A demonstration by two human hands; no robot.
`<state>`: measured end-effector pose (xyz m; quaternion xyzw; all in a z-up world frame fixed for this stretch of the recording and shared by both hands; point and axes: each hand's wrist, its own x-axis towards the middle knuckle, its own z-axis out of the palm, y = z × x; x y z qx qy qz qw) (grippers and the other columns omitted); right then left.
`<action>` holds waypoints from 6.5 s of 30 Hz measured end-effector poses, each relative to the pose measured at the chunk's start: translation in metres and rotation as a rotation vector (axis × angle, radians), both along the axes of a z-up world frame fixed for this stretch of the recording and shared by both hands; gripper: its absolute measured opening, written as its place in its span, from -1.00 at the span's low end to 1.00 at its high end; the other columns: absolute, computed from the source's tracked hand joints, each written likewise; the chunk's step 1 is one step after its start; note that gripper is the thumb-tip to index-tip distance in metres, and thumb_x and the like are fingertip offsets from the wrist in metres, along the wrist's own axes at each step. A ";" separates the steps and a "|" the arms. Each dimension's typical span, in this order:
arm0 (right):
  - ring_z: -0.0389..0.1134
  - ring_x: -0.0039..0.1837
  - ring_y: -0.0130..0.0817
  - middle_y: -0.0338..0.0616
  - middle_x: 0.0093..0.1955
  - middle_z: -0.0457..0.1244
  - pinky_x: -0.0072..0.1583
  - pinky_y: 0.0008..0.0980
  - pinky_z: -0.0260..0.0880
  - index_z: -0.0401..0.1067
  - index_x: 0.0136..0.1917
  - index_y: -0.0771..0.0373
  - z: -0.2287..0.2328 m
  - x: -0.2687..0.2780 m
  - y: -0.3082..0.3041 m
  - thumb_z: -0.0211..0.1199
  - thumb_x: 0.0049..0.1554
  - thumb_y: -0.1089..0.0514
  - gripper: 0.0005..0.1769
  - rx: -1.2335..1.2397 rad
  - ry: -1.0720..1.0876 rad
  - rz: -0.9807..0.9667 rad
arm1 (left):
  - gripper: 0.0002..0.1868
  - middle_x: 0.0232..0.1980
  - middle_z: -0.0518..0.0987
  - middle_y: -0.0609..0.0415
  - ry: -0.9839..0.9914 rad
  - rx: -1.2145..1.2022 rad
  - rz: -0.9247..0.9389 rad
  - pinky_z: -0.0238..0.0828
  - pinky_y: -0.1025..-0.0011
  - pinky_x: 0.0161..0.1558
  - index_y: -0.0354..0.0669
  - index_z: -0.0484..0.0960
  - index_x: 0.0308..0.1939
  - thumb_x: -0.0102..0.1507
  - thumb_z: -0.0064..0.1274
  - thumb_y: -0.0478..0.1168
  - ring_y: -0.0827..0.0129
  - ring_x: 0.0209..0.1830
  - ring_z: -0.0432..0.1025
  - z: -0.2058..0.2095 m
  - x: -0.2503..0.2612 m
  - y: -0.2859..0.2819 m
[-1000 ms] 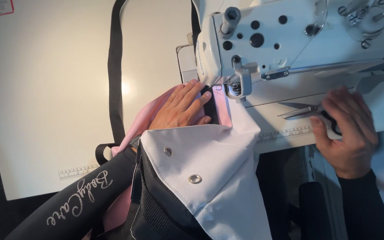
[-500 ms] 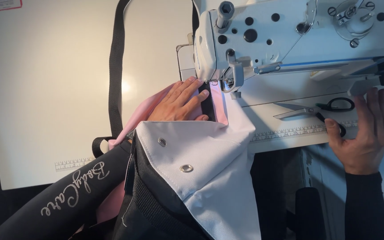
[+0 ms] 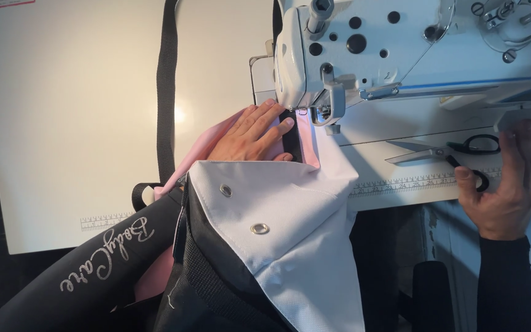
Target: Sewing parts of a multi-colored fabric bag using an industrial sewing machine.
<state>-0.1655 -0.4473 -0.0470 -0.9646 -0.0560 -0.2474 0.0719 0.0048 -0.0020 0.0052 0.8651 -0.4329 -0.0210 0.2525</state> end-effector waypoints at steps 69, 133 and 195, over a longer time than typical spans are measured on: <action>0.28 0.50 0.03 0.08 0.39 0.33 0.45 -0.05 0.21 0.41 0.35 0.31 0.089 0.124 0.166 -0.16 0.40 -0.19 -0.39 0.374 0.499 0.796 | -0.32 0.58 0.19 -0.32 -0.041 0.019 -0.105 -0.18 0.04 0.64 -0.41 0.30 0.43 0.30 0.02 -0.10 -0.02 0.69 -0.01 -0.014 0.048 0.002; 0.11 0.47 0.14 0.03 0.52 0.15 0.38 0.16 0.10 0.40 0.30 0.31 0.075 0.162 0.168 0.49 -0.32 -0.40 0.09 0.142 0.677 0.999 | -0.29 0.54 0.22 -0.24 0.101 0.000 0.062 -0.20 0.04 0.60 -0.21 0.36 0.41 0.29 0.12 0.10 -0.06 0.63 -0.03 -0.006 0.027 -0.009; 0.16 0.45 -0.03 -0.04 0.42 0.22 0.34 0.14 0.11 0.46 0.22 0.22 0.086 0.167 0.155 0.48 -0.25 -0.40 -0.07 0.177 0.810 0.933 | -0.77 -0.08 0.50 -0.12 -0.128 0.139 0.129 0.27 0.17 0.01 -0.32 0.56 -0.10 0.17 0.09 -0.35 0.06 -0.07 0.36 -0.014 0.117 -0.048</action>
